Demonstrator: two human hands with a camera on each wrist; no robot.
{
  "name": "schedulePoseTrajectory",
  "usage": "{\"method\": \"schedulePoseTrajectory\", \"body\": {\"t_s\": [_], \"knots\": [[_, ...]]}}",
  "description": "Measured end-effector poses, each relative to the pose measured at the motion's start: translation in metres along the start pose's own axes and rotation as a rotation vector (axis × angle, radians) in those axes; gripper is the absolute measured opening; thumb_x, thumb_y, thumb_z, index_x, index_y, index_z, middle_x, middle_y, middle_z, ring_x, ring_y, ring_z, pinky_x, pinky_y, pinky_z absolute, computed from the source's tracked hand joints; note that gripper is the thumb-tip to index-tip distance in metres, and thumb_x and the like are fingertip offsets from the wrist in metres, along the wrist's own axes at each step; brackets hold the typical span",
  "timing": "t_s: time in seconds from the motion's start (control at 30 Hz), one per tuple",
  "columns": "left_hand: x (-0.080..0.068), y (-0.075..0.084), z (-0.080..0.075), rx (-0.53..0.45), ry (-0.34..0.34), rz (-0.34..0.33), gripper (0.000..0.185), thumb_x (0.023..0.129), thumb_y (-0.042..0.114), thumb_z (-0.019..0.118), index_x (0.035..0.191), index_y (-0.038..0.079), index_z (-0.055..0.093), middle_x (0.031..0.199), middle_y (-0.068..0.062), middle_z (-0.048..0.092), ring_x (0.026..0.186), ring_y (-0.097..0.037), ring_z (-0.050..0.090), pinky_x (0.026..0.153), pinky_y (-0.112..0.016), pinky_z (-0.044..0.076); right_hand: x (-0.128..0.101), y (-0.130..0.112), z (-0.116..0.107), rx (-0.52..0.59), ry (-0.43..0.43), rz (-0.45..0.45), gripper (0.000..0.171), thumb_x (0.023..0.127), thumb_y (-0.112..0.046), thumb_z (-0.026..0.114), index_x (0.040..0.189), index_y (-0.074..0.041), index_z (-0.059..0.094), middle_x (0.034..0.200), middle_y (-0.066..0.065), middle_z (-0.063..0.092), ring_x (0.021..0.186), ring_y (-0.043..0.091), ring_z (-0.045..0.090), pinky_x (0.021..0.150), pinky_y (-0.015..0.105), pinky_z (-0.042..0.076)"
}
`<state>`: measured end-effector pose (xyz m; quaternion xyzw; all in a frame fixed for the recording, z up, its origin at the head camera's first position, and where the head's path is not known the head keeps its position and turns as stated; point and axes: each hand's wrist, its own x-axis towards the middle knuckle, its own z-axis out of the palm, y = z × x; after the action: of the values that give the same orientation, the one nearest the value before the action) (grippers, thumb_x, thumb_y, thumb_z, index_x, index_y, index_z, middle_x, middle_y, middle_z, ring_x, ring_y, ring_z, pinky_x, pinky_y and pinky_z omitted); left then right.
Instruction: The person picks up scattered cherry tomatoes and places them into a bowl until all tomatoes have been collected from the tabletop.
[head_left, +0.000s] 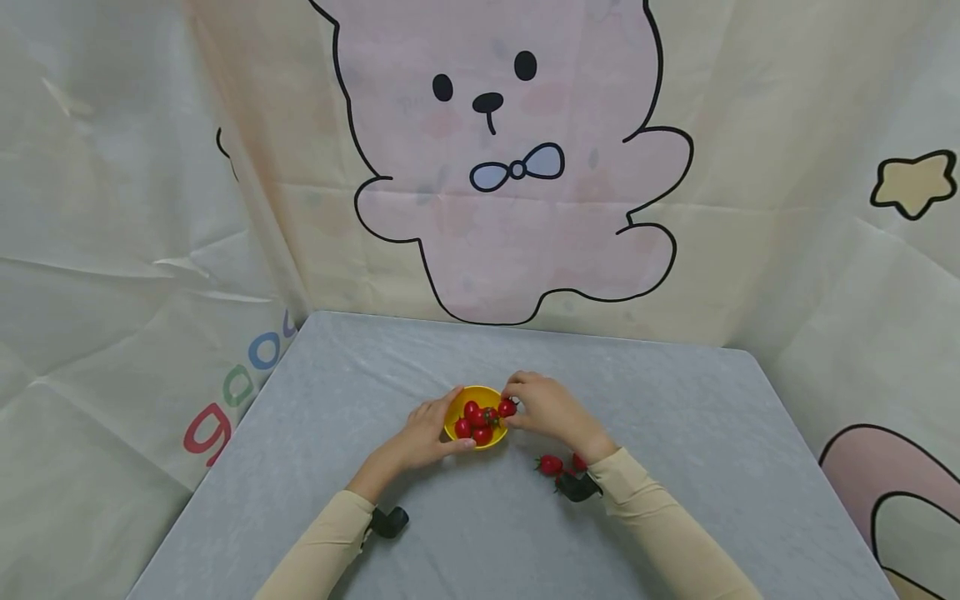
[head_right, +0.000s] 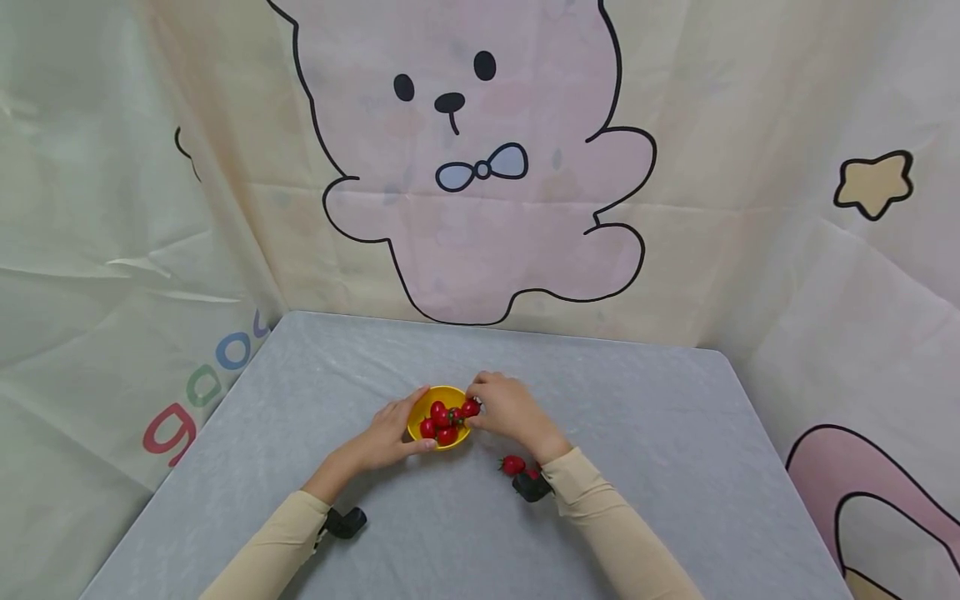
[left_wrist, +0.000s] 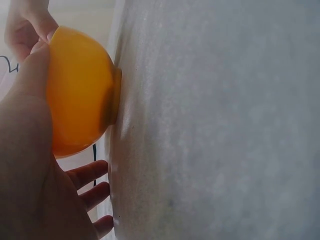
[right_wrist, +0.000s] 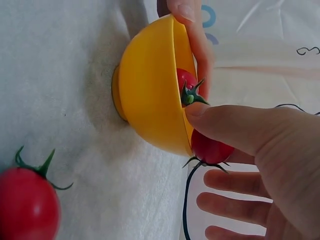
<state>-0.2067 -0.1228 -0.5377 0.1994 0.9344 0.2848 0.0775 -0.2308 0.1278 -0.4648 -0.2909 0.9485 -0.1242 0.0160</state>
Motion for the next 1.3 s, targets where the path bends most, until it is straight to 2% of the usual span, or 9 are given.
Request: {"method": "schedulePoseTrajectory", "body": {"t_s": [0.47, 0.8, 0.97, 1.3], "knots": [[0.0, 0.0, -0.001, -0.005, 0.002, 0.002, 0.098, 0.085, 0.068, 0.061, 0.159, 0.022, 0.017, 0.161, -0.009, 0.034, 0.14, -0.036, 0.039, 0.117, -0.06, 0.027, 0.014, -0.002, 0.002, 0.014, -0.001, 0.008, 0.035, 0.081, -0.034, 0.082, 0.109, -0.015, 0.073, 0.113, 0.002, 0.068, 0.095, 0.017, 0.063, 0.085, 0.037, 0.057], [-0.001, 0.002, -0.001, -0.016, -0.012, -0.021, 0.099, 0.084, 0.068, 0.062, 0.159, 0.023, 0.016, 0.161, -0.008, 0.033, 0.141, -0.036, 0.037, 0.118, -0.06, 0.026, 0.026, -0.002, 0.005, -0.015, -0.01, -0.001, 0.036, 0.082, -0.041, 0.08, 0.108, -0.017, 0.073, 0.112, 0.001, 0.068, 0.096, 0.015, 0.063, 0.087, 0.034, 0.058], [-0.001, 0.002, -0.001, -0.017, -0.016, -0.01, 0.099, 0.085, 0.069, 0.06, 0.16, 0.022, 0.015, 0.162, -0.008, 0.033, 0.141, -0.036, 0.037, 0.118, -0.059, 0.025, 0.03, -0.005, 0.005, -0.027, -0.006, -0.021, 0.038, 0.082, -0.043, 0.079, 0.109, -0.016, 0.073, 0.111, 0.001, 0.069, 0.095, 0.013, 0.063, 0.087, 0.033, 0.058], [-0.001, 0.0, 0.0, -0.018, -0.01, -0.005, 0.098, 0.085, 0.069, 0.06, 0.16, 0.022, 0.015, 0.161, -0.007, 0.034, 0.14, -0.036, 0.038, 0.118, -0.06, 0.026, 0.031, -0.007, 0.005, 0.003, -0.01, -0.016, 0.037, 0.082, -0.04, 0.08, 0.109, -0.015, 0.073, 0.116, 0.005, 0.069, 0.102, 0.021, 0.065, 0.091, 0.04, 0.057]]}}
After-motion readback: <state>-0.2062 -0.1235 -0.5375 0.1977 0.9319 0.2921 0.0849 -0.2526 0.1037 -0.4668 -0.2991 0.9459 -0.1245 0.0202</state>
